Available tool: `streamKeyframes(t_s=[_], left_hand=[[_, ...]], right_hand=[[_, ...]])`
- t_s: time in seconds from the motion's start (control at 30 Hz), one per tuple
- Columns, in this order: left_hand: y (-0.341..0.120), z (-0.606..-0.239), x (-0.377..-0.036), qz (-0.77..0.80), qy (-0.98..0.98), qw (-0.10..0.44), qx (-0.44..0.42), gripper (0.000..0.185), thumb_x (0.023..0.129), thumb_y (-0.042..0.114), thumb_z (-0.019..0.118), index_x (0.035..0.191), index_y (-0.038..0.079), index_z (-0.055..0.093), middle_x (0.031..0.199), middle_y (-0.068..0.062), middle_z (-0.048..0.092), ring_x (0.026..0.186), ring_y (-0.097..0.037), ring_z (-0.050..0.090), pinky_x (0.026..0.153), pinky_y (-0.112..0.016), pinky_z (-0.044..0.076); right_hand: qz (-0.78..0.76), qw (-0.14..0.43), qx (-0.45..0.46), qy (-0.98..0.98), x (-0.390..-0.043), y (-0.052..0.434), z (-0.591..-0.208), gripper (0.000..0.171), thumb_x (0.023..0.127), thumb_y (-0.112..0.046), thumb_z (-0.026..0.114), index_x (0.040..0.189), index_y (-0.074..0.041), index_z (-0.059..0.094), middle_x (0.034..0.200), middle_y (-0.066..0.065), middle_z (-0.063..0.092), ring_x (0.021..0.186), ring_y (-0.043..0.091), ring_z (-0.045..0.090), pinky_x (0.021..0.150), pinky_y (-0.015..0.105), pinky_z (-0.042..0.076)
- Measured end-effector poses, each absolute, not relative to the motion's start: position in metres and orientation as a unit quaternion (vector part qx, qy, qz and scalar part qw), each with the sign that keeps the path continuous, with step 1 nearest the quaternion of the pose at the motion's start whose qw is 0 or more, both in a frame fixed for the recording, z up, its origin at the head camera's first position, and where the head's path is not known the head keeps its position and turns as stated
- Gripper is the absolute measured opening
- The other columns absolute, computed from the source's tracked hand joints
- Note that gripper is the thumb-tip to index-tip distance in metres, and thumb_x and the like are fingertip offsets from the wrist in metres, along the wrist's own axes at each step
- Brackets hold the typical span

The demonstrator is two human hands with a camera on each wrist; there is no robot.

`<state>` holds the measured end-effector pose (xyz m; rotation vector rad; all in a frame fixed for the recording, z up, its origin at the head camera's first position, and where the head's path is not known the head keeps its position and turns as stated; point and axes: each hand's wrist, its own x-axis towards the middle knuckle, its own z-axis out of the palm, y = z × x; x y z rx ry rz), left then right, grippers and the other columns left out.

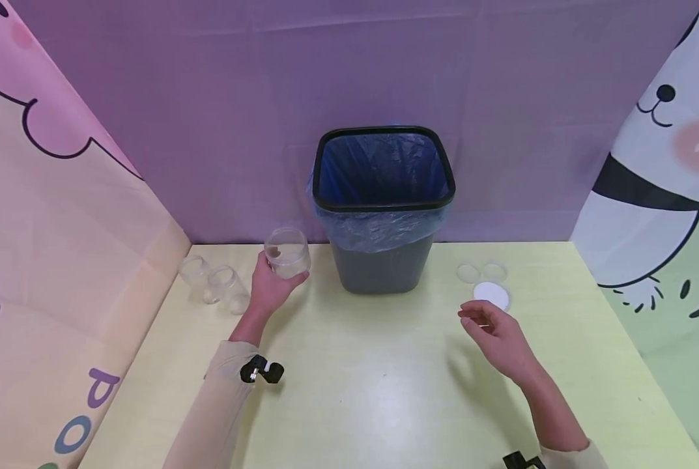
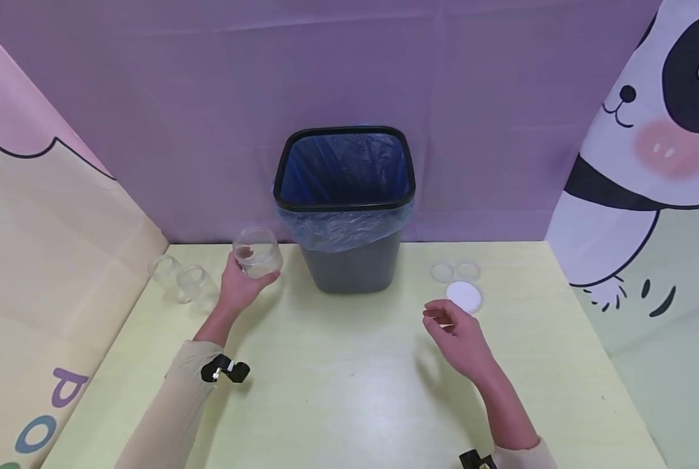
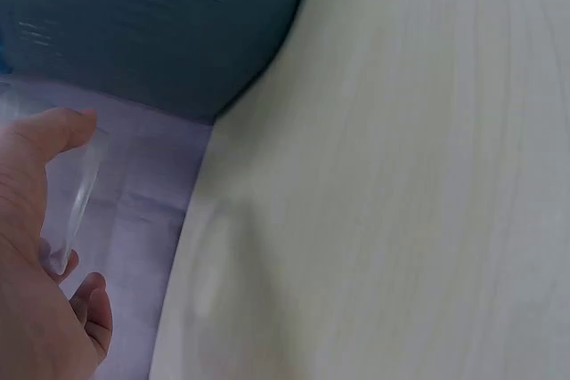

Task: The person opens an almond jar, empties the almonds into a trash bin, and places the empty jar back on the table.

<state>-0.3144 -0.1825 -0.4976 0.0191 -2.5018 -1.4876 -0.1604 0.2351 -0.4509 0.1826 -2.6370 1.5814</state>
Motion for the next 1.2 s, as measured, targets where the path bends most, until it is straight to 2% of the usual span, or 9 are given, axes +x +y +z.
streamKeyframes(t_s=[0.33, 0.6, 1.07, 1.2], left_hand=[[-0.182, -0.513, -0.316, -0.508, -0.854, 0.112, 0.018, 0.085, 0.067, 0.018, 0.088, 0.135, 0.002, 0.038, 0.133, -0.020, 0.048, 0.121, -0.035, 0.047, 0.101, -0.048, 0.038], [-0.186, -0.519, -0.316, -0.449, -0.886, 0.098, 0.061, 0.090, 0.065, 0.034, 0.088, 0.136, 0.005, 0.040, 0.131, -0.016, 0.054, 0.117, -0.035, 0.051, 0.094, -0.052, 0.041], [-0.190, -0.526, -0.314, -0.419, -0.902, 0.077, 0.069, 0.094, 0.065, 0.037, 0.089, 0.137, 0.001, 0.040, 0.130, -0.024, 0.054, 0.117, -0.040, 0.052, 0.095, -0.050, 0.043], [-0.190, -0.525, -0.312, -0.407, -0.908, 0.066, 0.077, 0.095, 0.066, 0.040, 0.088, 0.137, 0.001, 0.039, 0.130, -0.025, 0.053, 0.117, -0.042, 0.051, 0.095, -0.052, 0.043]], right_hand=[[0.511, 0.033, 0.041, -0.858, -0.153, 0.251, -0.472, 0.022, 0.098, -0.013, 0.059, 0.117, -0.001, 0.060, 0.110, 0.017, 0.066, 0.095, 0.004, 0.061, 0.081, 0.019, 0.049], [0.525, 0.013, 0.039, -0.850, -0.151, 0.251, -0.480, 0.023, 0.098, -0.013, 0.058, 0.118, 0.000, 0.059, 0.111, 0.019, 0.065, 0.097, 0.005, 0.062, 0.082, 0.020, 0.048], [0.542, -0.007, 0.034, -0.840, -0.151, 0.246, -0.481, 0.026, 0.097, -0.011, 0.058, 0.119, 0.003, 0.058, 0.111, 0.021, 0.065, 0.101, 0.030, 0.063, 0.081, 0.021, 0.049], [0.543, -0.011, 0.036, -0.839, -0.150, 0.244, -0.482, 0.026, 0.098, -0.012, 0.058, 0.119, 0.003, 0.058, 0.111, 0.020, 0.065, 0.101, 0.030, 0.063, 0.081, 0.022, 0.050]])
